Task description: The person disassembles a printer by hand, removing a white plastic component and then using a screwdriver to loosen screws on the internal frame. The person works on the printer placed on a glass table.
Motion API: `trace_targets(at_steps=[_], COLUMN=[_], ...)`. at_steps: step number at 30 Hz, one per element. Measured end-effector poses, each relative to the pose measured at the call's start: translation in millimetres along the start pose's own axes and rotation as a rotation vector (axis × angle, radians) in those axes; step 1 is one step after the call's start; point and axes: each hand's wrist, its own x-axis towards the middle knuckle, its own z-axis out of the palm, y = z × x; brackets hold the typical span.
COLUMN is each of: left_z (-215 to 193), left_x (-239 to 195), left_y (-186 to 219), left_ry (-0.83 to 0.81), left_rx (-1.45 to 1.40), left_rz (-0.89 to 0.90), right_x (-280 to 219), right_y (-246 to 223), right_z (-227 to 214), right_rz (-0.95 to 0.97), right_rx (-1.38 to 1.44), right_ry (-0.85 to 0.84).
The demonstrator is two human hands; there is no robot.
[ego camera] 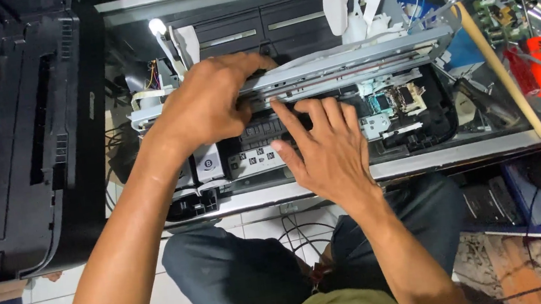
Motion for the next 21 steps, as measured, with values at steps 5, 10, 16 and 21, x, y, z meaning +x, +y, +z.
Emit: trace_targets(at_steps=[5,10,16,21], left_z=[4.5,9.7,11.3,15.4], left_x=[-3.7,2.1,4.6,2.3], left_y=[-2.2,-4.7,-4.9,-13.5], left_ry=[0.030,0.055,0.081,0.034], left_rx=[0.022,0.022,0.052,0.178], left_rz=[0.039,0.049,0.014,0.085], right_x=[0.9,-3.1,-1.1,-0.4], right_y=[-0.4,3.0,2.6,-1.6], right_z=[-2.0,2.4,-1.5,-5.8], right_rz=[0.000,0.020,0.035,0.068], right_rx=[0.010,0.057,0.107,-0.062], right_ry=[-0.001,0.006,-0.039,-0.132])
